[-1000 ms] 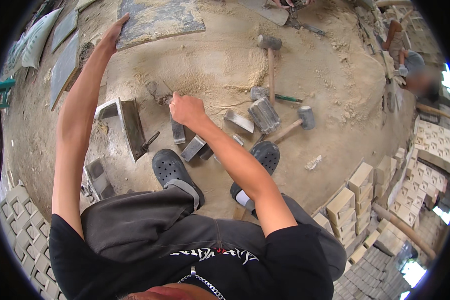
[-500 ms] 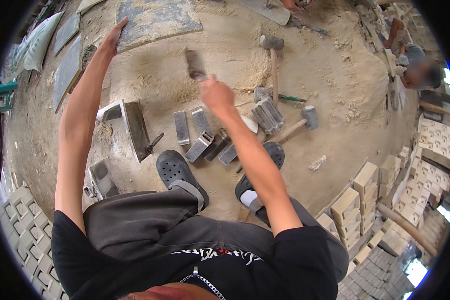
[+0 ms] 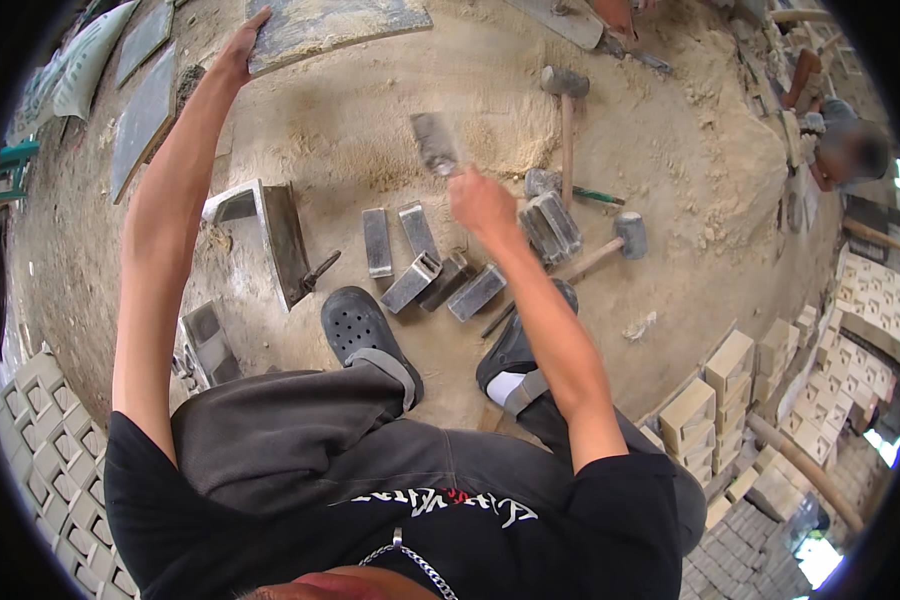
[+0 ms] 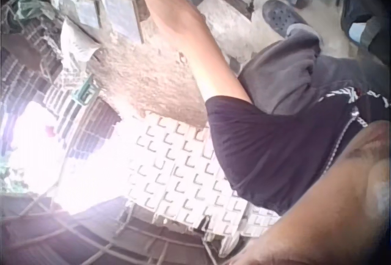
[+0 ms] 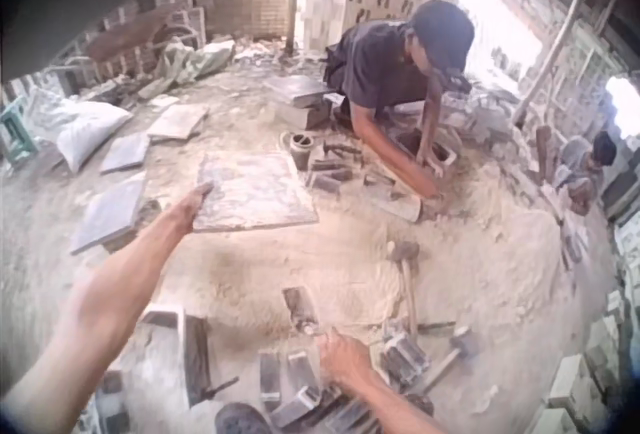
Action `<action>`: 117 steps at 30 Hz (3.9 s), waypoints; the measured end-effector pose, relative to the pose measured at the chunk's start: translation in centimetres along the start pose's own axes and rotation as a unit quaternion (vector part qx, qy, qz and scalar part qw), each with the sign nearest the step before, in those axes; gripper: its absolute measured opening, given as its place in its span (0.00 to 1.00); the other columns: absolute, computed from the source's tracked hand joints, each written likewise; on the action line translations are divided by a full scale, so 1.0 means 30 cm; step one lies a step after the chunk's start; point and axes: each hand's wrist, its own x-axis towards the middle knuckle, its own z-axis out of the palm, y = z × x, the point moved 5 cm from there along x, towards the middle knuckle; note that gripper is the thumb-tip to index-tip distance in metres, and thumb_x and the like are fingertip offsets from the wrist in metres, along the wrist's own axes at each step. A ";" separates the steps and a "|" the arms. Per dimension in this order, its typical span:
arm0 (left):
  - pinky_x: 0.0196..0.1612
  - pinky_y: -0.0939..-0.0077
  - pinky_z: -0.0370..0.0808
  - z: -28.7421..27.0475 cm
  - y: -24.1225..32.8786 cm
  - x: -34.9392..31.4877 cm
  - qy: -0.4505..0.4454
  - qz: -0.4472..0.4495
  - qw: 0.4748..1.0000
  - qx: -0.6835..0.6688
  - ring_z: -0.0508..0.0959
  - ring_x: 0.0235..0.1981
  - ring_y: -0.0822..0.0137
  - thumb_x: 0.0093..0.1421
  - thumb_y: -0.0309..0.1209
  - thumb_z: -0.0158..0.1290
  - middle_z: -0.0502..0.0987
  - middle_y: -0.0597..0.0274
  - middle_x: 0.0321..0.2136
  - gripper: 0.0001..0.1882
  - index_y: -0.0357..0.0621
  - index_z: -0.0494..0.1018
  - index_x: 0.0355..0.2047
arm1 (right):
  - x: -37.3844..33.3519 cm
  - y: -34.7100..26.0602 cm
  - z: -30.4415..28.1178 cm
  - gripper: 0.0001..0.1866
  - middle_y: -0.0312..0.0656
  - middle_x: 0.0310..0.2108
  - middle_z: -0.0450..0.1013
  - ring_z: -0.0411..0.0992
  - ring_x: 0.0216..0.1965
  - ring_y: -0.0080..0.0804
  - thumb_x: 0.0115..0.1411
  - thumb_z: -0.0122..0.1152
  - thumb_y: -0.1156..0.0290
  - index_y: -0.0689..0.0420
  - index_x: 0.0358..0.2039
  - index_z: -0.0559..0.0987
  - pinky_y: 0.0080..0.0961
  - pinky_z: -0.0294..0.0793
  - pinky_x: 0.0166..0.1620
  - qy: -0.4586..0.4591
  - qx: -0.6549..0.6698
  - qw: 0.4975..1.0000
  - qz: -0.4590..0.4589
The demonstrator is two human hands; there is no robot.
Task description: The person assembles a multi-part metal mold by placing shaped inserts into a frame, securing them with metal pins, and using pliers to tighten wire fasteners.
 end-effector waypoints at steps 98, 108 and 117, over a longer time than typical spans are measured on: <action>0.72 0.54 0.44 0.474 -0.709 -0.612 0.086 0.090 0.696 0.708 0.43 0.72 0.43 0.65 0.57 0.41 0.44 0.31 0.69 0.49 0.24 0.42 0.68 | 0.211 0.085 -0.100 0.22 0.57 0.33 0.75 0.77 0.33 0.48 0.64 0.48 0.62 0.72 0.46 0.71 0.42 0.77 0.36 -0.078 0.116 0.989 -0.045; 0.73 0.56 0.31 0.767 -0.650 -0.403 0.138 0.099 0.741 0.650 0.30 0.72 0.45 0.67 0.60 0.30 0.30 0.36 0.71 0.48 0.28 0.33 0.69 | 0.083 0.549 -0.344 0.21 0.60 0.42 0.76 0.74 0.47 0.58 0.61 0.56 0.60 0.61 0.49 0.73 0.44 0.71 0.50 0.103 0.187 0.973 0.086; 0.73 0.55 0.40 0.730 -0.671 -0.496 0.034 0.226 0.708 0.669 0.41 0.73 0.48 0.68 0.52 0.39 0.45 0.42 0.71 0.40 0.32 0.49 0.68 | 0.197 0.438 -0.261 0.23 0.61 0.45 0.75 0.73 0.48 0.58 0.62 0.53 0.60 0.59 0.55 0.71 0.44 0.71 0.52 0.078 0.192 0.978 -0.029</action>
